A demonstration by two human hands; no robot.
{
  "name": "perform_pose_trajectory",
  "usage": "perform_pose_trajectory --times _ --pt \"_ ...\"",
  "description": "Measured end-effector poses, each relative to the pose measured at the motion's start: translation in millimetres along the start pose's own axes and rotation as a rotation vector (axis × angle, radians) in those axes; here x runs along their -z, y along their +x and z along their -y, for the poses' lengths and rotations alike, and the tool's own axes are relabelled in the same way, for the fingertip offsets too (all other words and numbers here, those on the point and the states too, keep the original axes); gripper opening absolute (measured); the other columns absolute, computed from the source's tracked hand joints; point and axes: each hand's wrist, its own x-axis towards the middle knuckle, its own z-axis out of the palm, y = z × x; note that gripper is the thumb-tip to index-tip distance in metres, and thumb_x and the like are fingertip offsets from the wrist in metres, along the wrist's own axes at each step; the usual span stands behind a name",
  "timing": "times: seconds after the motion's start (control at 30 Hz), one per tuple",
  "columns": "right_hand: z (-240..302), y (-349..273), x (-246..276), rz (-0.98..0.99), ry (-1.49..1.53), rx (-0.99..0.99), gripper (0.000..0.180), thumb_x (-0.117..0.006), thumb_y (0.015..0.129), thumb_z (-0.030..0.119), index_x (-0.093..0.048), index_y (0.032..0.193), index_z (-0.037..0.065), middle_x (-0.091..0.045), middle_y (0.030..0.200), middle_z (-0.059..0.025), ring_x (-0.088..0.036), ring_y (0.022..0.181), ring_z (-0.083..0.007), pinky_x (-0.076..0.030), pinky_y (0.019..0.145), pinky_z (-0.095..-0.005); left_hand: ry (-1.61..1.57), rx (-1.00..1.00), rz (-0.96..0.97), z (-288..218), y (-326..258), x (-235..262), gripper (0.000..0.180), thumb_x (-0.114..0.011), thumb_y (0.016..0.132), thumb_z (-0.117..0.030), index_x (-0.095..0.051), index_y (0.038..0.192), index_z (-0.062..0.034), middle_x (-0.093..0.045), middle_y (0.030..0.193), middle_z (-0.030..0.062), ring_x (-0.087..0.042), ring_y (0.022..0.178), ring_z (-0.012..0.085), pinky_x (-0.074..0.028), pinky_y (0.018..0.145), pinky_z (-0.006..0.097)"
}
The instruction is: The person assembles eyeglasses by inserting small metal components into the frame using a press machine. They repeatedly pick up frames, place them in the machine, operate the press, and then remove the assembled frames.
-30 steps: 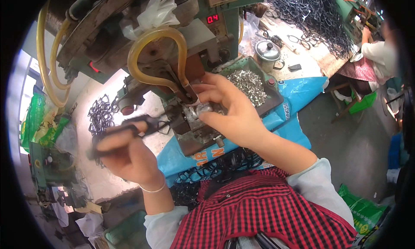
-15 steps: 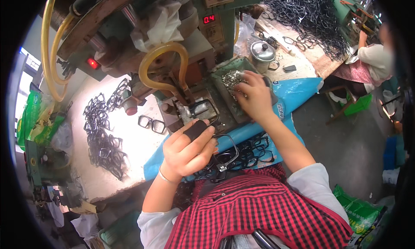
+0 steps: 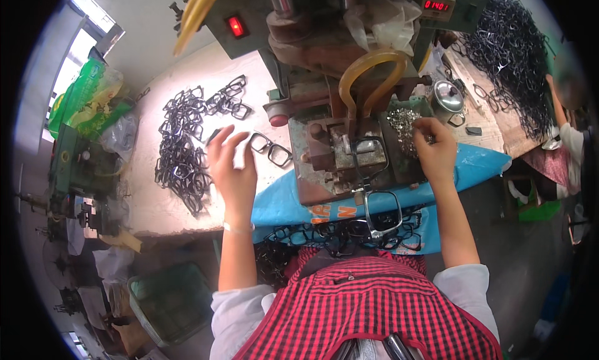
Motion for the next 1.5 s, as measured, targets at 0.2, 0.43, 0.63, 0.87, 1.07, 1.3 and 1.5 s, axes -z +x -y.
perform_pose_trajectory --times 0.2,0.43,0.63,0.87,1.07,1.3,1.5 --pt "4 -5 -3 0.094 0.142 -0.19 0.015 -0.068 0.084 0.006 -0.072 0.097 0.001 -0.069 0.079 -0.0058 -0.062 0.073 -0.0112 -0.049 0.069 -0.0255 0.208 -0.251 0.355 117 -5 -98 0.013 -0.066 0.074 -0.005 -0.064 0.087 -0.0044 -0.064 0.114 0.0204 -0.058 0.107 0.0388 -0.043 0.1 0.048" --pt "-9 -20 27 -0.011 0.211 -0.276 0.014 -0.071 0.082 0.002 -0.073 0.096 0.001 -0.069 0.082 -0.0043 -0.062 0.075 -0.0093 -0.05 0.069 -0.0243 0.51 0.109 0.508 226 129 -135 0.028 -0.056 0.081 -0.021 -0.069 0.096 -0.0018 -0.066 0.111 0.0196 -0.062 0.102 0.0392 -0.047 0.094 0.048" --pt "24 -25 43 0.034 0.3 -0.247 0.011 -0.071 0.08 0.002 -0.073 0.091 0.0 -0.071 0.089 -0.0059 -0.065 0.082 -0.0128 -0.051 0.075 -0.0269 0.24 0.159 0.409 222 58 -135 0.033 -0.058 0.083 -0.018 -0.066 0.113 -0.0065 -0.055 0.137 0.0151 -0.059 0.109 0.0403 -0.044 0.098 0.047" --pt "92 17 -7 0.342 0.354 -0.06 0.036 -0.073 0.077 0.009 -0.064 0.111 0.003 -0.066 0.087 -0.0061 -0.064 0.086 -0.0184 -0.05 0.083 -0.0311 -0.131 0.173 0.224 109 -5 -54 0.015 -0.062 0.092 -0.009 -0.064 0.102 0.0018 -0.067 0.111 0.0131 -0.063 0.1 0.0266 -0.049 0.086 0.036" --pt "94 7 -32 0.305 0.687 -0.135 0.049 -0.071 0.077 0.001 -0.054 0.123 -0.002 -0.064 0.086 -0.0053 -0.063 0.085 -0.013 -0.049 0.08 -0.0271 -1.129 0.356 -0.068 -11 -6 1 0.013 -0.053 0.101 -0.012 -0.057 0.106 -0.0012 -0.061 0.092 0.01 -0.062 0.08 0.0196 -0.054 0.066 0.031" --pt "114 0 -41 0.313 0.89 -0.211 0.054 -0.068 0.078 -0.007 -0.049 0.129 -0.003 -0.064 0.103 -0.0078 -0.061 0.091 -0.012 -0.05 0.083 -0.0261 -0.954 -0.061 -0.209 -94 46 10 0.019 -0.055 0.096 -0.001 -0.049 0.114 0.0039 -0.066 0.098 0.0208 -0.069 0.081 0.0267 -0.062 0.07 0.036" --pt "118 -14 -15 0.311 0.789 -0.114 0.056 -0.064 0.082 -0.006 -0.046 0.135 -0.003 -0.06 0.123 -0.0112 -0.059 0.108 -0.0162 -0.047 0.095 -0.0286 -0.959 -0.203 -0.072 -86 37 20 0.018 -0.051 0.1 -0.008 -0.054 0.115 0.0002 -0.065 0.105 0.0225 -0.066 0.091 0.0272 -0.062 0.072 0.039"
